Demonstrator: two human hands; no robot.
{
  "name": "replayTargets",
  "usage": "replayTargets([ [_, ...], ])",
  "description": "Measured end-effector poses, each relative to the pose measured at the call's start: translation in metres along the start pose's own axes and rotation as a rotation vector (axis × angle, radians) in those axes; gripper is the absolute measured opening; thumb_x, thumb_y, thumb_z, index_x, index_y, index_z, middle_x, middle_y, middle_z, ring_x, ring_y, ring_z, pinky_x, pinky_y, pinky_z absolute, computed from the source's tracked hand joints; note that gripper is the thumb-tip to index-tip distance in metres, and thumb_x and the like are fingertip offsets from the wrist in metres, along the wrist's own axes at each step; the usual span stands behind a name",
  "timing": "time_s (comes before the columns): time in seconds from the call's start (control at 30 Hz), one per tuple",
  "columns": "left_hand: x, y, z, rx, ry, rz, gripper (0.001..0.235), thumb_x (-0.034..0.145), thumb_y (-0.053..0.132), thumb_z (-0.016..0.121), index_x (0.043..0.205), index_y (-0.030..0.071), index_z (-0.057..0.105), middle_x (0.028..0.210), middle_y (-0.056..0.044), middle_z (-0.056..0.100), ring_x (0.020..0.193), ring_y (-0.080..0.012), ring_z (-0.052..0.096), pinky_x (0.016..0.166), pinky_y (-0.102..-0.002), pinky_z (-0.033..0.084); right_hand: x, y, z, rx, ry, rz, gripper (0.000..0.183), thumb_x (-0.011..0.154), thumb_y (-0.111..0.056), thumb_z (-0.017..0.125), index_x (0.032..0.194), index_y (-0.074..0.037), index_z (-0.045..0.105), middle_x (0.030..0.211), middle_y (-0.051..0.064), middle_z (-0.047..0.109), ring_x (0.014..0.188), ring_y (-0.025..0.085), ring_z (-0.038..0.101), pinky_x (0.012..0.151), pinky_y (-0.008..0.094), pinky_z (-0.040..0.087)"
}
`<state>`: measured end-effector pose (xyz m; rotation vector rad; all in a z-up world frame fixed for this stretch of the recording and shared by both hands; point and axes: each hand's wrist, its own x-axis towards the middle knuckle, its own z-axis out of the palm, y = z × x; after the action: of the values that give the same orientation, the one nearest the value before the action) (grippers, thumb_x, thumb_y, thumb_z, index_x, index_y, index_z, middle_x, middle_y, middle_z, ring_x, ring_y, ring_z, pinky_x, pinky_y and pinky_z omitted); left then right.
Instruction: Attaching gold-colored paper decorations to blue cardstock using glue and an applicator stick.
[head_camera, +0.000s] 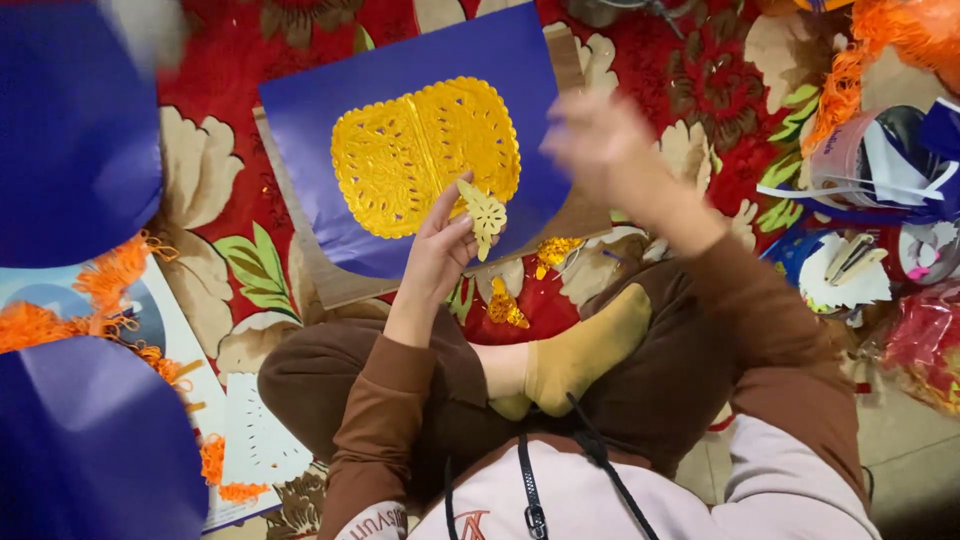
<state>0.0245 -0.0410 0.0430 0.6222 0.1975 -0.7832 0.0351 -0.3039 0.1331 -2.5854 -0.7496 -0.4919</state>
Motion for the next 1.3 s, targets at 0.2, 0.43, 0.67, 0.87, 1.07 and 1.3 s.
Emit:
replayTargets([
  [0.2,0.009,-0.028,-0.015,0.099,-0.054,-0.043,0.06,0.099,0.002,0.047,0.155,0.015,0.029,0.123,-0.029,0.062,0.097,-0.0292,0.072,0.085,-0.039,0.063,-0.049,-0.048,0.056,0.075,0.126,-0.057,0.022,0.091,-0.006,0.065,0.109,-0.013,0.075,0.133,0.013,0.059,0.127,0.029,0.051,0.1,0.039,0.041],
  [0.43,0.007,-0.035,-0.008,0.104,-0.042,-0.132,0.063,0.101,0.004,0.046,0.157,0.021,0.024,0.117,-0.026,0.066,0.092,-0.0278,0.073,0.08,-0.038,0.064,-0.062,-0.043,0.059,0.235,0.117,0.123,0.003,0.09,-0.011,0.072,0.088,-0.012,0.074,0.125,0.01,0.065,0.116,0.03,0.059,0.097,0.042,0.045],
  [0.67,0.033,-0.07,-0.027,0.817,0.122,0.096,0.04,0.085,0.015,0.077,0.123,0.016,0.066,0.123,-0.01,0.055,0.111,-0.026,0.061,0.098,-0.043,0.049,-0.101,-0.021,0.092,0.942,0.099,0.961,0.011,0.083,-0.003,0.076,0.093,-0.005,0.072,0.103,0.004,0.065,0.079,0.008,0.06,0.07,0.023,0.05],
  [0.87,0.069,-0.101,-0.04,1.158,0.256,0.236,0.016,0.08,0.03,0.083,0.092,0.021,0.077,0.094,0.0,0.055,0.087,-0.0142,0.062,0.081,-0.029,0.053,-0.106,-0.009,0.096,1.084,0.123,1.377,0.016,0.081,-0.015,0.079,0.094,-0.009,0.072,0.074,-0.005,0.062,0.062,-0.001,0.053,0.054,0.012,0.04],
  [1.07,0.083,-0.098,-0.034,1.259,0.315,0.221,0.012,0.083,0.026,0.079,0.086,0.015,0.074,0.095,-0.005,0.053,0.086,-0.0217,0.063,0.076,-0.032,0.054,-0.116,0.002,0.115,0.897,0.113,1.381,0.015,0.079,-0.023,0.081,0.087,-0.012,0.075,0.07,-0.004,0.061,0.061,0.002,0.05,0.053,0.016,0.036],
  [1.3,0.083,-0.084,0.007,1.434,0.382,0.287,0.013,0.083,0.018,0.077,0.078,0.008,0.07,0.09,-0.008,0.049,0.091,-0.0276,0.061,0.077,-0.035,0.053,-0.134,0.021,0.149,0.415,0.046,1.233,0.017,0.079,-0.024,0.08,0.089,-0.01,0.077,0.093,0.003,0.064,0.084,0.019,0.065,0.074,0.03,0.053],
])
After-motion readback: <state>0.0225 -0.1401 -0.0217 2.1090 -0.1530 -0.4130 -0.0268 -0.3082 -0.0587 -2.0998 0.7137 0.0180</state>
